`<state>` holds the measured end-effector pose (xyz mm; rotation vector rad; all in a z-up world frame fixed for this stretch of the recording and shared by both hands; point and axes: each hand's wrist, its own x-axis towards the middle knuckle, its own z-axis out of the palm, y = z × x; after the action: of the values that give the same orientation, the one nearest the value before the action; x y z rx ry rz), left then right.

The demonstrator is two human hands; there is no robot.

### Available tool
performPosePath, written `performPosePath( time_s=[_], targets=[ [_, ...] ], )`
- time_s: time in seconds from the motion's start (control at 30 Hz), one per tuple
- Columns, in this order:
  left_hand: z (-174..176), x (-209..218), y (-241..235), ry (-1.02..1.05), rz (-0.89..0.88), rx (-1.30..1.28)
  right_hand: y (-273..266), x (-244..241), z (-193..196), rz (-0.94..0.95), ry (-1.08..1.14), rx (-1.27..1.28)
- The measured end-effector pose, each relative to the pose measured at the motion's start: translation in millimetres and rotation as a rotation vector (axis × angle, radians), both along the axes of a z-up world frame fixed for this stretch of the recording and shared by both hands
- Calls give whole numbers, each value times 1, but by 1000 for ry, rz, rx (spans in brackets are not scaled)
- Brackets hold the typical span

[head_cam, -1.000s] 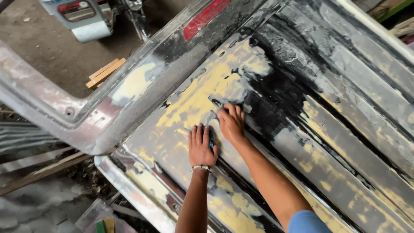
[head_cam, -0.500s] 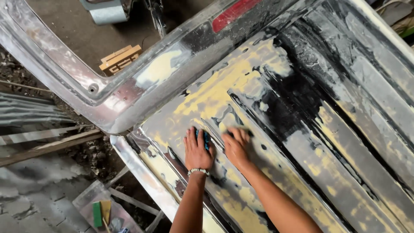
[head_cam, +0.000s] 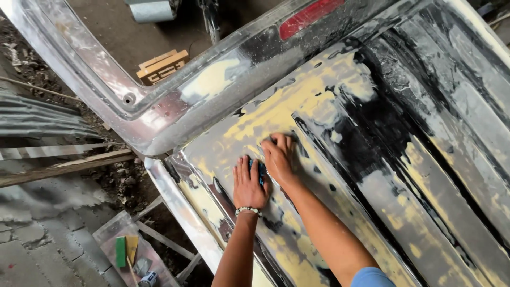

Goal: The person is sanding a car body panel that has been covered with yellow body filler to smooth the surface.

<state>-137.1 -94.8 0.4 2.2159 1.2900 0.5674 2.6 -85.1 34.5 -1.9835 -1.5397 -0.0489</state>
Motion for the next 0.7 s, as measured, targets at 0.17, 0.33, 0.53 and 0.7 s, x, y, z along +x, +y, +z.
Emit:
performPosePath(
  time_s=[0.17,0.33,0.53,0.7],
  targets=[
    [-1,0,3,-28,21,6,-41,2,2,35,40,-29],
    [0,-1,1,40,-1,-34,-25,0,-3,29,-13,-42],
    [7,-1,4,18,-2,-30,-8,-5,15,71,17,5],
    [0,-1,2,41,-5,-81,-36,3,-13,35,-2,-43]
  ],
)
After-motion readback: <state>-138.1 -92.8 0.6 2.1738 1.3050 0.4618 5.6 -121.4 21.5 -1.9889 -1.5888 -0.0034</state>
